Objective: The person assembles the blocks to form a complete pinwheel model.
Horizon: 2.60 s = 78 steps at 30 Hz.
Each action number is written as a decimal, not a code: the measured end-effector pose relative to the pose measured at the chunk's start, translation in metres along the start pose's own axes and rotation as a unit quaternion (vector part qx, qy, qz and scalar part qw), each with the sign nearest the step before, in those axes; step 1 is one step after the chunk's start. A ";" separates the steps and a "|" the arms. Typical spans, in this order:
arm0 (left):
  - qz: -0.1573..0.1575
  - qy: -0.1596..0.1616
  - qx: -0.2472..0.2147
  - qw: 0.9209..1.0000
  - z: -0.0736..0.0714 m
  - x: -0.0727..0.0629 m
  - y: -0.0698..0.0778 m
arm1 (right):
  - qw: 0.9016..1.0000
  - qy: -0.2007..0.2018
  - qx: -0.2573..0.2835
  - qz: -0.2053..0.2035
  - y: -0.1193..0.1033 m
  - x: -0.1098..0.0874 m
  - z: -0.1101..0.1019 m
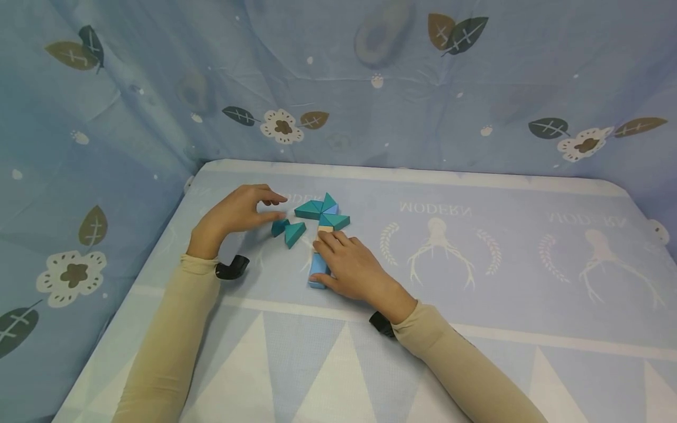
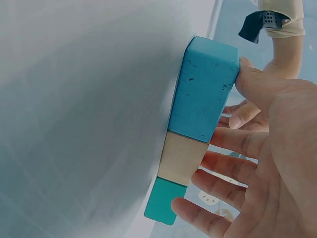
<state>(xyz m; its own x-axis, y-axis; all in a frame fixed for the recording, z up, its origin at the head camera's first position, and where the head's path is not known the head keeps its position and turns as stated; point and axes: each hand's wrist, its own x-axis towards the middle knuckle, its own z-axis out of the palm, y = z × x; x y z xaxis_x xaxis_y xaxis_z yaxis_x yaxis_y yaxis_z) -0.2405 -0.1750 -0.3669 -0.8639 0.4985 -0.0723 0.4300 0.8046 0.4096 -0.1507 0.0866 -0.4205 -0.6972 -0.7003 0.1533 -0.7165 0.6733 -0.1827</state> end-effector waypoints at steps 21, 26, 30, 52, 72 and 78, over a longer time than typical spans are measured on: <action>0.022 0.011 0.031 0.999 0.019 0.009 0.010 | 1.000 0.002 0.000 0.002 0.007 -0.004 -0.001; 0.063 0.036 0.055 0.996 0.031 -0.007 0.011 | 1.000 -0.003 0.000 -0.004 0.004 -0.001 0.001; 0.065 0.049 0.059 0.995 0.036 -0.025 0.004 | 1.000 -0.008 -0.004 -0.014 0.001 0.003 0.002; 0.064 0.008 0.061 0.996 0.033 -0.021 0.002 | 1.000 -0.011 0.002 0.001 0.003 -0.001 0.000; 0.046 -0.047 0.067 0.996 0.022 -0.030 0.015 | 1.000 -0.015 0.000 0.004 0.003 0.000 0.001; 0.039 -0.048 0.079 0.995 0.021 -0.030 0.019 | 1.000 -0.014 -0.001 0.004 0.003 0.000 0.001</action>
<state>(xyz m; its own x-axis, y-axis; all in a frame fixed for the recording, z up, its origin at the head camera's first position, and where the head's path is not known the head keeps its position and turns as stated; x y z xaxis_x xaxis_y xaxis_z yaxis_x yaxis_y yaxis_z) -0.2012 -0.1680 -0.3761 -0.7999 0.5845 -0.1359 0.5379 0.7987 0.2696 -0.1524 0.0887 -0.4222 -0.7021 -0.7010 0.1250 -0.7108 0.6795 -0.1818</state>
